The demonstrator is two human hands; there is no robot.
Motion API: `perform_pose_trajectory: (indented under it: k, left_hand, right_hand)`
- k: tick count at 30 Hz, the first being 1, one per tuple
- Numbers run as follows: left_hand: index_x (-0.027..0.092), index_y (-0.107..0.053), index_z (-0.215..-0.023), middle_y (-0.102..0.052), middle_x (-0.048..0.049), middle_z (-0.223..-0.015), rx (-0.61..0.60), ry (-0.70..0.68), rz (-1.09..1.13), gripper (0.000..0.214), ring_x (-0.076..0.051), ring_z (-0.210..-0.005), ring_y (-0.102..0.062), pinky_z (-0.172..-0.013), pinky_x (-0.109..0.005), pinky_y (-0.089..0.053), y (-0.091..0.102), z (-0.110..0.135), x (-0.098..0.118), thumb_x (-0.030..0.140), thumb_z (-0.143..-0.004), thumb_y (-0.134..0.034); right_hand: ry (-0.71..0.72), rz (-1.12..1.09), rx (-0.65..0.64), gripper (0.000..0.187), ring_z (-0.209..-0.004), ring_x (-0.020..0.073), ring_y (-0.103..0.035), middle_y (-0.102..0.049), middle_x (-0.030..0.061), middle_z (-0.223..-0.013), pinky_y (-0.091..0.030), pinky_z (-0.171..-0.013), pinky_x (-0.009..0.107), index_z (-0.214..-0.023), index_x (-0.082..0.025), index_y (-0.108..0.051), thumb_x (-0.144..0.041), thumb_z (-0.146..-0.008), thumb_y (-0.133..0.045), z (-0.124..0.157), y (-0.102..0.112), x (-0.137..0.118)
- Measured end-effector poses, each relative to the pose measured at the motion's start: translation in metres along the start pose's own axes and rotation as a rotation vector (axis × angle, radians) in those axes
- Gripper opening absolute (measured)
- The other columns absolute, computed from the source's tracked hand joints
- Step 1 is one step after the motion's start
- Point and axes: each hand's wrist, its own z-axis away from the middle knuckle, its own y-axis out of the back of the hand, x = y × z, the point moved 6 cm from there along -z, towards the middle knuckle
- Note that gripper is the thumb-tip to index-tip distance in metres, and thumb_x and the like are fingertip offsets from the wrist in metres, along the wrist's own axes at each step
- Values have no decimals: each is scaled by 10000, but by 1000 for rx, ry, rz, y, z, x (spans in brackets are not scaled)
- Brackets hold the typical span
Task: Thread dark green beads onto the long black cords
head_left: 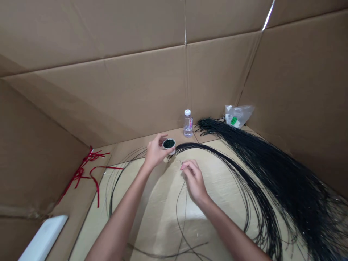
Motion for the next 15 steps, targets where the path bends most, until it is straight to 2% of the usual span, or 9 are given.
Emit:
perform_pose_trajectory:
  k: [4,7,11,15]
  left_hand:
    - [225,-786,-1132,-827,-122,-1121,43,135,414,590,-279,-1002,-770,-907,-379,-596,-20,58,-3,253,-588,-1012]
    - [200,-792,-1100,-824,-131,-1115,114,262,610,558,-268,-979,-777,-896,-368,-603,-36,89,-13,210,-583,-1002]
    - [188,-795,-1122,-815,-143,-1177,189,350,686,592,-273,-1046,-777,-971,-388,-597,-41,108,-23,151,-569,-1002]
    - [191,-808,-1099,-805,-151,-1230,184,420,829,638,-290,-1119,-773,-1012,-403,-597,-38,113,-27,76,-505,-1009]
  right_hand:
    - [62,-6,-112,255,-1374,314,-574,-607,120,-1388,-489,-1131,449,-815,-244,-732,-405,-996,-655,-3,2,-5]
    - [72,-17,-201,284,-1441,339,-549,-616,127,-1456,-431,-1210,515,-778,-239,-728,-398,-1005,-666,-2,0,-5]
    - [92,-7,-306,310,-1481,332,-529,-600,132,-1524,-412,-1236,521,-802,-235,-740,-429,-1032,-665,2,-4,-4]
    - [139,30,-407,311,-1468,326,-548,-582,144,-1562,-439,-1229,519,-880,-228,-776,-461,-1049,-659,6,-10,-11]
